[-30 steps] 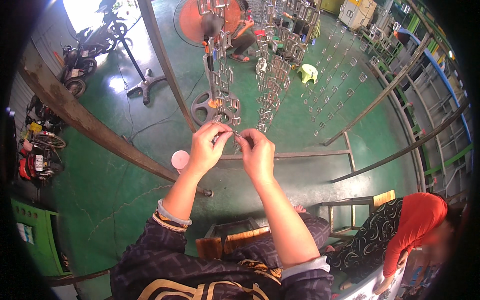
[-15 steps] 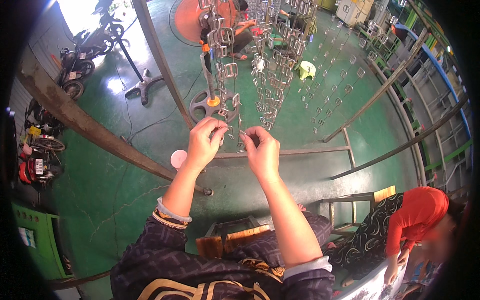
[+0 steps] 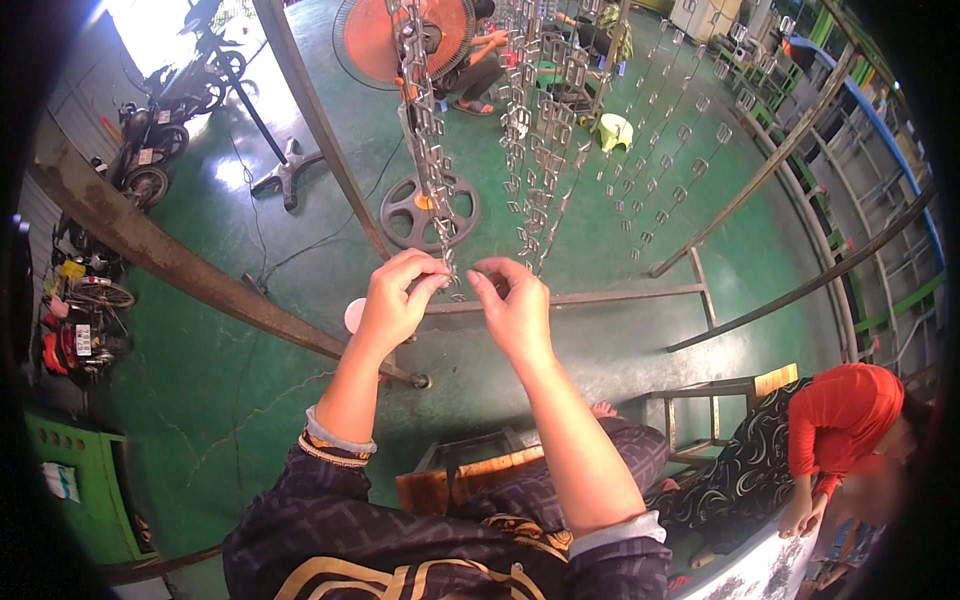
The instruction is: The person sorts small metal loops and clips on a table, joins several pieces together by hand, and then hangs the joined metal segments onto a rack suspended in the air.
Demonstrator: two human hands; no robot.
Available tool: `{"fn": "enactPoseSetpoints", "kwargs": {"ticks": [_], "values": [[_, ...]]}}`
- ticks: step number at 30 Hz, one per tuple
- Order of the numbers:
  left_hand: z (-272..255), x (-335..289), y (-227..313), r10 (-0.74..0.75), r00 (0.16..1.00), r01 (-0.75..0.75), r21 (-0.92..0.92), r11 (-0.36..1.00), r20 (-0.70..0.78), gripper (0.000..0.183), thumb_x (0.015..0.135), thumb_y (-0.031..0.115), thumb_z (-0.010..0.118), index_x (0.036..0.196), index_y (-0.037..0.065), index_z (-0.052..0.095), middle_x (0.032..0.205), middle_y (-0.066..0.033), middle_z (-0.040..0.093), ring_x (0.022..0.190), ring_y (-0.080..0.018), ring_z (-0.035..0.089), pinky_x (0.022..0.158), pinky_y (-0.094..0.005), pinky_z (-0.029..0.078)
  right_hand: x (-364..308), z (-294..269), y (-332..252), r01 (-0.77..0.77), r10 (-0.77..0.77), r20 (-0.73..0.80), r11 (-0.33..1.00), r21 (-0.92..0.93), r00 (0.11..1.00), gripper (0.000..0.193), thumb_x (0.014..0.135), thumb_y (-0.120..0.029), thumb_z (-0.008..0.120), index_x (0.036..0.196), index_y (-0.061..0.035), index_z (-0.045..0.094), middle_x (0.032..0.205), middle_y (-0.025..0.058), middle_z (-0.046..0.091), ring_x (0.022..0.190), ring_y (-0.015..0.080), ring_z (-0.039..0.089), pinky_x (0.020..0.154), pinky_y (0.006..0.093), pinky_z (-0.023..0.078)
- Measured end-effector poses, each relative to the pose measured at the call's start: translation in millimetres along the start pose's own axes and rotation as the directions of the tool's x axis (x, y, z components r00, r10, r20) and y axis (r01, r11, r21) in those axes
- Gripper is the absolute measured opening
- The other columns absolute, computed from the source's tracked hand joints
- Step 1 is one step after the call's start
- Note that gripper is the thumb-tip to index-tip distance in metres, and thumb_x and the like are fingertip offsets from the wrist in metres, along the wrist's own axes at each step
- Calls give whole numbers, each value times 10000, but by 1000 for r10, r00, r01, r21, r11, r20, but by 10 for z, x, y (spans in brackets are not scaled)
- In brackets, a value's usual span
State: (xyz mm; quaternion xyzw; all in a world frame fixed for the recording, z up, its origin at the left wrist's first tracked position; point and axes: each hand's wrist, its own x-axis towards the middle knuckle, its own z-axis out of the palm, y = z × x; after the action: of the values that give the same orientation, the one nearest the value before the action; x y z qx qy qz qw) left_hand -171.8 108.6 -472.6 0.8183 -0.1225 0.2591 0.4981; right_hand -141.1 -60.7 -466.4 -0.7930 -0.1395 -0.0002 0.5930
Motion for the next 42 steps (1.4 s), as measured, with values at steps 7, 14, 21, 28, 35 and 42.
{"fn": "enactPoseSetpoints", "kwargs": {"ticks": [7, 14, 21, 28, 35, 42], "values": [[-114, 32, 89, 70, 986, -50, -133, 990, 151, 88, 789, -4, 670, 872, -4, 643, 835, -79, 606, 789, -200, 588, 704, -301, 469, -9, -149, -69, -316, 168, 463, 912, 262, 870, 332, 928, -300, 600, 1049, 6, 645, 905, 20, 614, 877, 118, 524, 822, 277, 419], [-130, 81, 173, 91, 956, -5, -297, 955, 278, 59, 825, 13, 655, 883, 20, 650, 830, -46, 588, 783, -167, 568, 705, -291, 453, -3, -261, 3, -440, 112, 602, 788, 431, 790, 217, 869, -240, 678, 976, -52, 650, 859, -32, 590, 801, 66, 482, 732, 229, 380], [-135, 90, 190, 100, 906, 84, -406, 910, 410, 72, 830, 19, 655, 901, 26, 659, 824, -36, 592, 780, -149, 572, 702, -282, 454, -48, -317, -7, -556, 47, 703, 651, 517, 709, 209, 821, -192, 728, 938, -50, 631, 845, -28, 594, 779, 63, 496, 709, 215, 381], [-132, 90, 246, -26, 955, 133, -348, 928, 294, 111, 810, 29, 691, 913, 10, 655, 803, -21, 608, 728, -100, 556, 660, -243, 448, -86, -310, -30, -516, 5, 648, 609, 602, 761, 168, 829, -164, 717, 915, -53, 624, 847, -12, 609, 762, 66, 506, 690, 216, 394], [42, 155, 100, -276, 960, 235, -396, 887, -47, 146, 823, 18, 690, 953, -12, 632, 780, 7, 607, 679, -44, 539, 624, -192, 448, -77, -239, 91, -336, 63, 376, 600, 726, 924, 110, 844, -127, 699, 902, -62, 632, 827, -32, 610, 744, 53, 500, 687, 212, 390], [106, 295, 31, -284, 959, 271, -276, 922, -5, 138, 840, 2, 668, 960, -32, 607, 809, -21, 637, 723, -63, 589, 649, -207, 477, -36, -157, 174, -193, 101, 167, 643, 741, 981, 84, 837, -120, 707, 878, -78, 647, 808, -55, 604, 715, 42, 475, 662, 209, 374]]}}
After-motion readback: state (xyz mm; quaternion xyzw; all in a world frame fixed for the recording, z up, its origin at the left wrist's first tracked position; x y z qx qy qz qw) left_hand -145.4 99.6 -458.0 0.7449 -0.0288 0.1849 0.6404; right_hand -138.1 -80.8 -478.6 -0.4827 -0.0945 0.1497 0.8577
